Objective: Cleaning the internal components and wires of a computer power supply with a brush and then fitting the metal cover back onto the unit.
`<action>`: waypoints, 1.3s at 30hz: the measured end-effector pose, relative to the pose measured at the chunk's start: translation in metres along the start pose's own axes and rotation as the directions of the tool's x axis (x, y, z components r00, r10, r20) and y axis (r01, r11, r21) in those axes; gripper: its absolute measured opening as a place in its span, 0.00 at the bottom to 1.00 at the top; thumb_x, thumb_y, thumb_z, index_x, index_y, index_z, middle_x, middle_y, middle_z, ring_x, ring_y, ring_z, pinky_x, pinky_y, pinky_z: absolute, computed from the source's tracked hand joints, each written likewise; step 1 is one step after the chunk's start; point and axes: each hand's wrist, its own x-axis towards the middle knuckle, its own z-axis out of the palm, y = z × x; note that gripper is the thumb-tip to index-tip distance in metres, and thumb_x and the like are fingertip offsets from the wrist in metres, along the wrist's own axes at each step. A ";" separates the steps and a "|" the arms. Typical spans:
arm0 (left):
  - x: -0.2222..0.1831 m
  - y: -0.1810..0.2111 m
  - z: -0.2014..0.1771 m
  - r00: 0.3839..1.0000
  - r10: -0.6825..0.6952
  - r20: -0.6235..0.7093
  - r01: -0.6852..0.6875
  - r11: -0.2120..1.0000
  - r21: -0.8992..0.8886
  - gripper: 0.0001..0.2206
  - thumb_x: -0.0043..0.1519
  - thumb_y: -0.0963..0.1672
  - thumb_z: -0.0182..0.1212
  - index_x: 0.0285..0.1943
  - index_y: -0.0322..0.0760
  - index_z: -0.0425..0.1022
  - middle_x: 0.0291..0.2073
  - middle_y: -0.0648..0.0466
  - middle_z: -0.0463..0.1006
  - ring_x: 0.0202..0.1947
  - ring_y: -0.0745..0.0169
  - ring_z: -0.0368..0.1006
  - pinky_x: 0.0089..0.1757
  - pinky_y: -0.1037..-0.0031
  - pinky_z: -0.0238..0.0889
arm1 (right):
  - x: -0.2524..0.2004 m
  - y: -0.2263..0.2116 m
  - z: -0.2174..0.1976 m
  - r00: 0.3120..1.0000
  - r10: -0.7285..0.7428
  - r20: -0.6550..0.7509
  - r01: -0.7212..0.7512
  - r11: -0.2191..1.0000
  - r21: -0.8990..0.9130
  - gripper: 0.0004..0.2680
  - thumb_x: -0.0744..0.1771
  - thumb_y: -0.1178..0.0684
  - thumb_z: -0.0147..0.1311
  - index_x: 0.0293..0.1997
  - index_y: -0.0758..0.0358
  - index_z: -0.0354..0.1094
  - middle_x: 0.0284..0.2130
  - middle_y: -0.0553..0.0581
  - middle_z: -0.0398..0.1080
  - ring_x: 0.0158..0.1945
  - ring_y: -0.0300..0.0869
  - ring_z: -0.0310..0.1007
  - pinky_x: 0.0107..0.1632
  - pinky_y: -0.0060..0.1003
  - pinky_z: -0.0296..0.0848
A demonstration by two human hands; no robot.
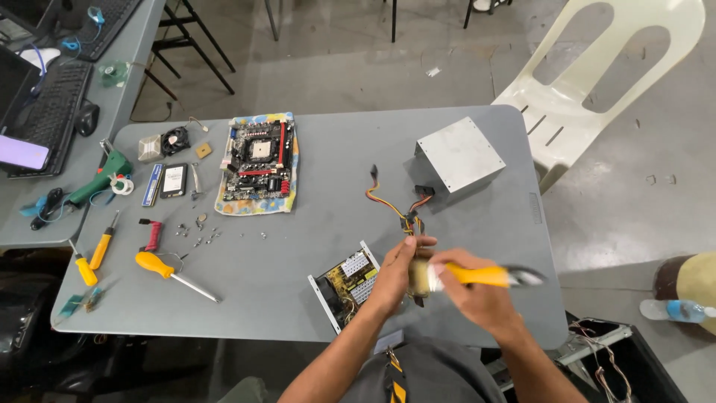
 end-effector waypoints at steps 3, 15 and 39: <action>-0.010 0.029 0.020 1.000 -0.009 0.002 0.009 0.995 0.099 0.25 0.75 0.50 0.36 0.68 0.28 0.69 0.48 0.34 0.75 0.46 0.44 0.74 0.49 0.56 0.70 | -0.008 0.020 0.003 0.960 -0.062 -0.273 0.083 0.994 0.068 0.06 0.67 0.53 0.55 0.42 0.59 0.77 0.24 0.55 0.73 0.25 0.36 0.71 0.30 0.30 0.70; 0.010 0.007 0.003 0.998 -0.003 -0.059 0.002 1.000 -0.002 0.22 0.74 0.52 0.39 0.61 0.36 0.76 0.38 0.45 0.83 0.43 0.58 0.78 0.46 0.74 0.68 | -0.003 0.000 0.006 0.987 -0.145 0.069 0.155 0.970 -0.186 0.02 0.63 0.55 0.58 0.31 0.56 0.77 0.09 0.54 0.68 0.09 0.42 0.66 0.17 0.32 0.65; 0.014 0.005 -0.007 0.995 0.098 -0.004 -0.098 0.995 0.006 0.26 0.74 0.51 0.39 0.73 0.25 0.57 0.47 0.36 0.80 0.48 0.48 0.77 0.48 0.62 0.69 | 0.005 -0.010 -0.006 0.984 -0.178 0.018 0.178 0.983 -0.038 0.02 0.63 0.59 0.61 0.35 0.62 0.75 0.16 0.58 0.73 0.16 0.40 0.72 0.22 0.33 0.70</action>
